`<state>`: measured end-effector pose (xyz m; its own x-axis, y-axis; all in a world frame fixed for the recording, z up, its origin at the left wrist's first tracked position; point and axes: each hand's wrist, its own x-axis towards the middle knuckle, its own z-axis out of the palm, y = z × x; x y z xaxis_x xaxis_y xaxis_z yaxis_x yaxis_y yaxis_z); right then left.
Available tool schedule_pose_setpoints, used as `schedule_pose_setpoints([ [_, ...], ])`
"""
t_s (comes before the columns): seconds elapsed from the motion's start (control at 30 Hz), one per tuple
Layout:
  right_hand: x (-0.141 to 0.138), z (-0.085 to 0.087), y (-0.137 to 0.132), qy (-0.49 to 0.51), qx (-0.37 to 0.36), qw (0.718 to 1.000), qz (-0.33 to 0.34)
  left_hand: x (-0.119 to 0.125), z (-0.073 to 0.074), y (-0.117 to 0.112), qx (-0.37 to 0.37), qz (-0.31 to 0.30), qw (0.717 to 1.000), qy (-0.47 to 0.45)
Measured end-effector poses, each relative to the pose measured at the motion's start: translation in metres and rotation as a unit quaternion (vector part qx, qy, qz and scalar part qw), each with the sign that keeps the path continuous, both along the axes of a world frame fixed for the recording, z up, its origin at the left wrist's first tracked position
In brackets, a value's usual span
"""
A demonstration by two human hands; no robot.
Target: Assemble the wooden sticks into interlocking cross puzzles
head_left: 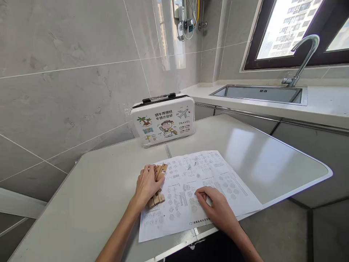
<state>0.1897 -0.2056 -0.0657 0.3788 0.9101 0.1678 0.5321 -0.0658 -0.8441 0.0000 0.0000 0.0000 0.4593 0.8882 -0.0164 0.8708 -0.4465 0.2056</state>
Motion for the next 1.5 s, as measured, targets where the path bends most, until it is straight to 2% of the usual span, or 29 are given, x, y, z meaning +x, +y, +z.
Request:
schedule_pose_setpoints([
  [0.17,0.0,0.0,0.001,-0.001,0.0,1.0,-0.003,0.014,-0.003,-0.006,0.007,-0.044,0.998,-0.051],
  [0.33,0.0,-0.003,0.001,-0.01,0.011,1.0,-0.005,0.034,-0.009,-0.03,-0.019,-0.19,0.973,-0.13],
  [0.5,0.001,-0.004,0.002,0.006,0.044,0.999,-0.008,0.045,-0.011,-0.054,-0.079,-0.282,0.937,-0.189],
  [0.57,0.002,-0.003,0.003,0.01,0.061,0.998,-0.023,0.045,-0.012,-0.056,-0.078,-0.281,0.936,-0.198],
  [0.73,-0.001,-0.004,0.004,-0.013,0.069,0.994,-0.085,0.038,-0.018,-0.053,-0.002,-0.23,0.959,-0.167],
  [0.9,-0.002,-0.009,0.005,-0.054,0.054,0.992,-0.105,0.035,-0.025,-0.052,0.04,-0.235,0.961,-0.139],
  [1.17,-0.001,-0.014,0.009,-0.128,0.069,0.985,-0.089,0.03,-0.031,-0.051,0.022,-0.234,0.961,-0.145],
  [1.5,-0.001,-0.02,0.01,-0.136,0.069,0.984,-0.089,0.031,-0.027,-0.056,0.014,-0.269,0.954,-0.13],
])
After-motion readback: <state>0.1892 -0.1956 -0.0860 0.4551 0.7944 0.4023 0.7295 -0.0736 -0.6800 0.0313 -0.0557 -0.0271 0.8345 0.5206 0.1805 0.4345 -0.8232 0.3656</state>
